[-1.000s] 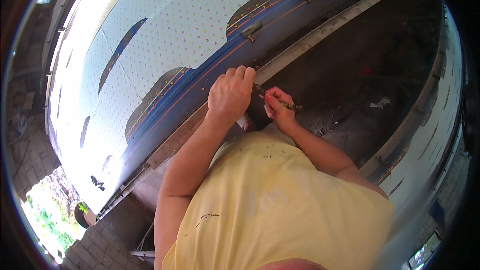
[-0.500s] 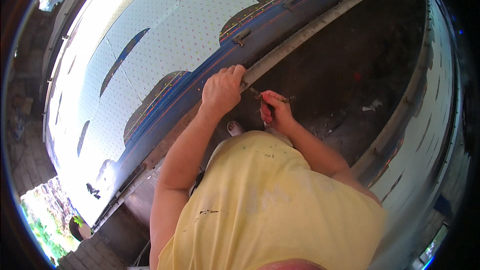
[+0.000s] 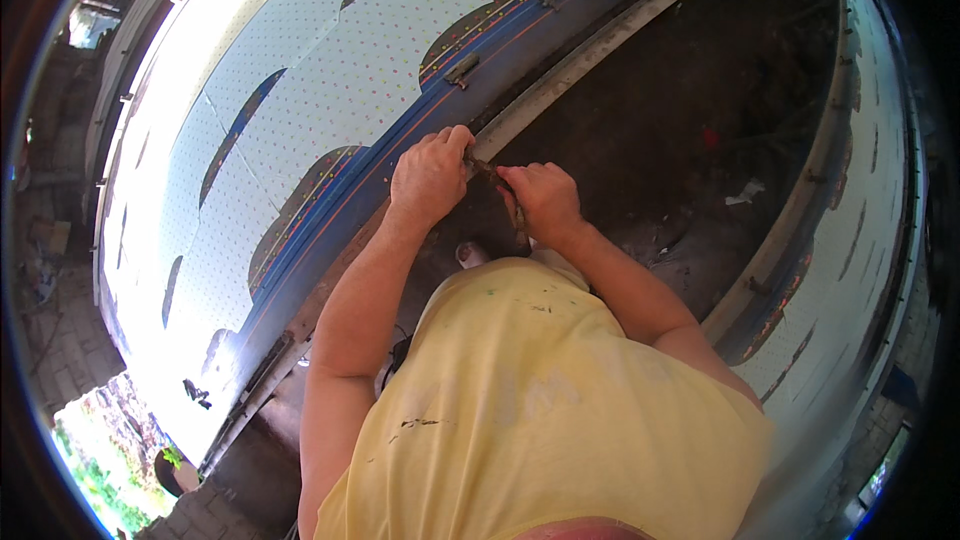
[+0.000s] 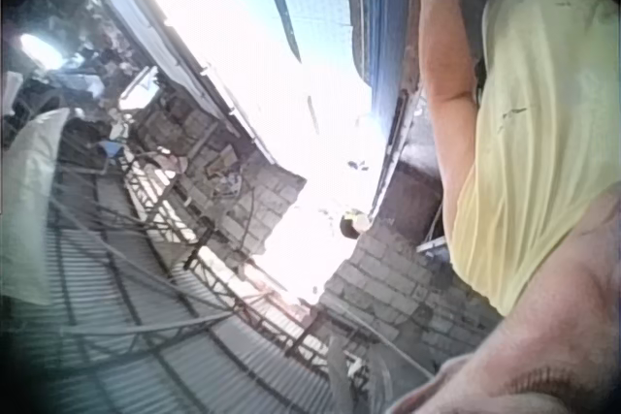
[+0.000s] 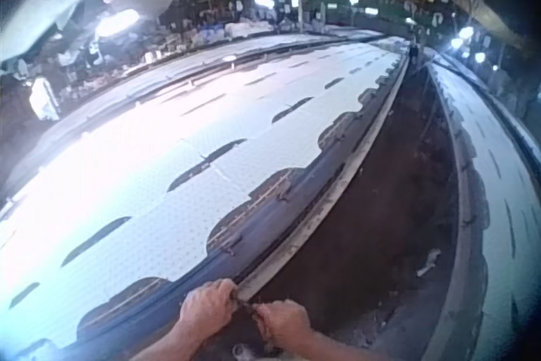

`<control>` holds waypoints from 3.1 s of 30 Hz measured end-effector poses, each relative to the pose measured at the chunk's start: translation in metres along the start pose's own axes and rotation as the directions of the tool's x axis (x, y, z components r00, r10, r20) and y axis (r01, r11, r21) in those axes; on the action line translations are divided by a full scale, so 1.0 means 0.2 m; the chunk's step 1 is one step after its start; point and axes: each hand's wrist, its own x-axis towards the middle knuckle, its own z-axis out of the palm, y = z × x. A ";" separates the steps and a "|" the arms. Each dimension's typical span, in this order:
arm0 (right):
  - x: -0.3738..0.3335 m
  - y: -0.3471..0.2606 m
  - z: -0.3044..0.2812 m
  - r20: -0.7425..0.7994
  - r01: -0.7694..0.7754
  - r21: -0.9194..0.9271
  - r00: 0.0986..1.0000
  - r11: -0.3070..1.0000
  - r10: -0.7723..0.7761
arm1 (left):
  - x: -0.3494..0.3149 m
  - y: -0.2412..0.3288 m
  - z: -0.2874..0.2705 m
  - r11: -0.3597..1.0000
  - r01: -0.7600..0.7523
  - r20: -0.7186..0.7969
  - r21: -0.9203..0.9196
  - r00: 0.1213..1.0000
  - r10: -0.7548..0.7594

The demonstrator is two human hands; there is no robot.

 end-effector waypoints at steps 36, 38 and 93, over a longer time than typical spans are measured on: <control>-0.12 0.09 0.28 0.239 -0.402 0.761 0.904 0.510 0.355 | -0.01 0.00 0.04 0.999 0.045 -0.025 0.001 0.999 -0.045; -0.12 0.09 0.30 0.198 -0.376 0.717 0.917 0.587 0.345 | 0.00 0.01 0.04 0.999 0.006 -0.061 0.043 0.998 -0.004; -0.16 0.27 0.01 0.091 -0.332 0.599 0.932 0.729 0.350 | -0.27 -0.07 -0.14 0.942 0.333 0.049 0.035 0.941 -0.334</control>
